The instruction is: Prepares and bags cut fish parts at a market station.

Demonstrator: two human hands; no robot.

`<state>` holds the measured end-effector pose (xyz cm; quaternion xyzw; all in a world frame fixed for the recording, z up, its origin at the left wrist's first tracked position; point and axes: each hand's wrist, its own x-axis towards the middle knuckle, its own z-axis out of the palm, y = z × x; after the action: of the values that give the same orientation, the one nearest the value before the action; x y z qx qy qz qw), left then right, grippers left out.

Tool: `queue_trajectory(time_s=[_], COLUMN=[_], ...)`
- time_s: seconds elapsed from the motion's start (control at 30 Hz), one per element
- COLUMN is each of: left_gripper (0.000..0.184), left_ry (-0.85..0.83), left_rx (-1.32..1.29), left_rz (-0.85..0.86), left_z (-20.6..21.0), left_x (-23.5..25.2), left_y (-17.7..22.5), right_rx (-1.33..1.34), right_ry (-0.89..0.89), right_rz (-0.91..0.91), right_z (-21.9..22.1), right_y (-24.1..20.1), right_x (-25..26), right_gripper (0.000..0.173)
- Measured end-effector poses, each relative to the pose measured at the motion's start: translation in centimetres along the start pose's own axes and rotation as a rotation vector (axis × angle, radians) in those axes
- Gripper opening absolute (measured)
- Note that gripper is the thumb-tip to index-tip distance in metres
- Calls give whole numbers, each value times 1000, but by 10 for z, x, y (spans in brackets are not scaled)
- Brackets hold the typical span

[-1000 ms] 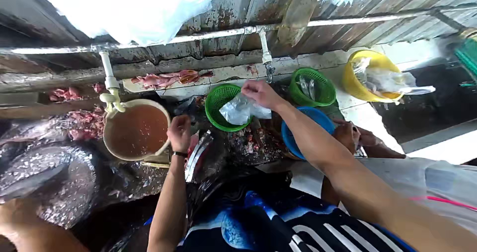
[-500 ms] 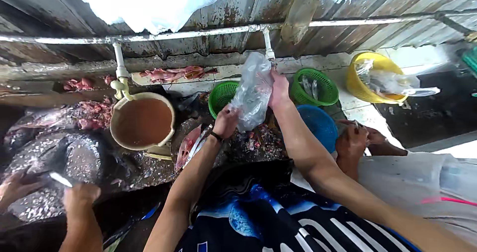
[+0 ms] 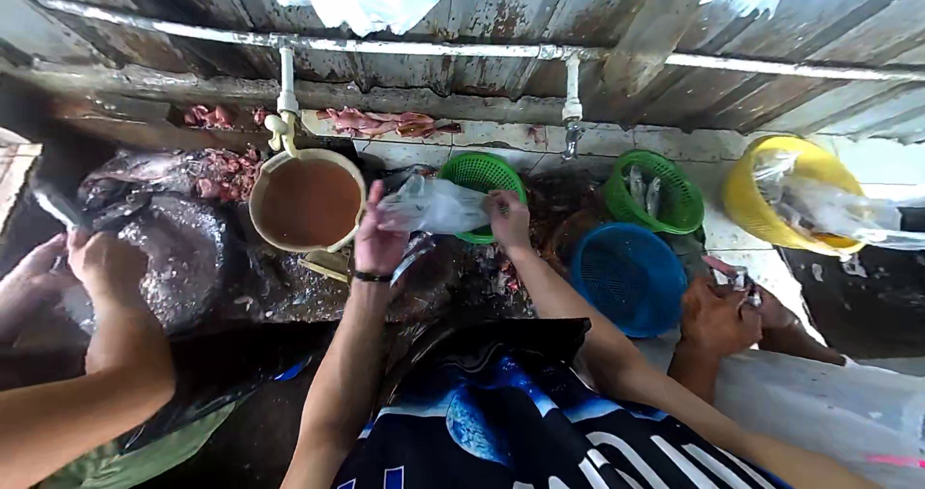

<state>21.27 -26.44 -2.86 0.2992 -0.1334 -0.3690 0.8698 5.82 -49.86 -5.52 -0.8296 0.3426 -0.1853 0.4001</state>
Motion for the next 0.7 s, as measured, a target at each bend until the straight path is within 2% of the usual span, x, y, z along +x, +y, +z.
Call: queue_trajectory(time_s=[0.07,0.1,0.13,0.2,0.23,0.27,0.3,0.33,0.37,0.4,0.43,0.5,0.53,0.6,0.63,0.7], left_gripper=[41,40,43,38,30,22,15,12,10,11,11,8,10,17,19,21], left_ry=[47,103,98,-91,-240,-369,-445,-422,-317,-143,55,364,468,659,737,872], left_rx=[229,429,618,772,771,805,950,1248,1659,2010,2180,2195,2156,2000,1942,1841], left_rz=[95,110,93,48,21,3,5,23,-15,-103,-196,-307,-343,-433,-459,-464], left_z=[-14,-10,-3,18,25,30,28,20,7,-12,-35,-71,-82,-88,-90,-95], left_x=[-17,-27,-37,-45,-45,-47,-49,-54,-63,-77,-96,-149,-178,-232,-256,-303], left_y=[34,47,56,59,54,47,47,56,70,87,103,129,138,138,134,116], right_rx=[90,167,196,72,-17,-93,-158,-191,-183,-130,-21,204,159,-232,-417,-637], right_ry=[-388,-586,-705,-702,-670,-649,-633,-646,-699,-779,-880,-1040,-1016,-918,-939,-1014], right_rz=[174,204,149,-175,-360,-522,-658,-752,-779,-746,-665,-448,-425,-514,-588,-763], right_z=[-10,-15,-16,-1,13,29,44,54,57,54,47,48,59,98,121,158], right_y=[9,3,-6,-39,-58,-73,-81,-86,-85,-82,-79,-67,-61,-50,-46,-40], right_x=[2,1,-2,-4,-9,-16,-19,-18,-13,-6,3,19,23,22,18,5], right_gripper=[32,39,56,98,105,90,59,34,21,16,16,29,42,73,84,88])
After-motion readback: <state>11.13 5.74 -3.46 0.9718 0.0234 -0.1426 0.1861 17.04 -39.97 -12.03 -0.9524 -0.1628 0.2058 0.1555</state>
